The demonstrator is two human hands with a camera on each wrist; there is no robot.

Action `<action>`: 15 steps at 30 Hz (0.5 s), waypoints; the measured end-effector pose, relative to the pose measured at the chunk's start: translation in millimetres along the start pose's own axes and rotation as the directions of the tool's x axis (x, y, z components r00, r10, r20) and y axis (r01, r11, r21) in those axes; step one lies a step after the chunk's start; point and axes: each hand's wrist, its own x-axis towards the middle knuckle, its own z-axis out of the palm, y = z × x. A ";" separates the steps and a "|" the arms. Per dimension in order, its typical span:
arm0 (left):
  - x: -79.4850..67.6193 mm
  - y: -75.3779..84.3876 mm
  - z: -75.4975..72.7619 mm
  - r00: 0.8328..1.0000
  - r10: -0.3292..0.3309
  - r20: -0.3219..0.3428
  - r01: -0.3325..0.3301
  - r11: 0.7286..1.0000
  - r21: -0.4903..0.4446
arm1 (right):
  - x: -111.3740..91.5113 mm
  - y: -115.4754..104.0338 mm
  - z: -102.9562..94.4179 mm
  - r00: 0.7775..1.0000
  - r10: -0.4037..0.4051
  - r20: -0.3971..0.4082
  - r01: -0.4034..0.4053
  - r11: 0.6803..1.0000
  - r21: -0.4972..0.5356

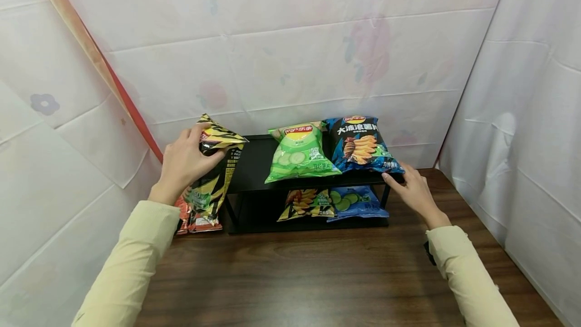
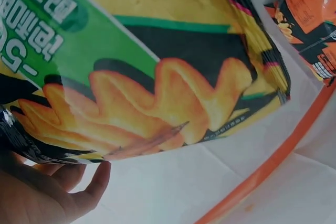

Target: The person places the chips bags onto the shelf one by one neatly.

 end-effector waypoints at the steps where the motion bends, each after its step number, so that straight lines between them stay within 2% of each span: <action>1: 1.8 1.7 1.4 1.000 0.004 0.009 -0.004 1.000 0.008 | -0.1 -0.1 -0.2 1.000 0.001 0.002 -0.001 1.000 -0.002; 15: 19.9 17.9 21.2 0.994 -0.014 0.110 0.008 0.998 0.061 | 0.2 0.5 -0.4 1.000 -0.001 0.011 0.001 1.000 -0.006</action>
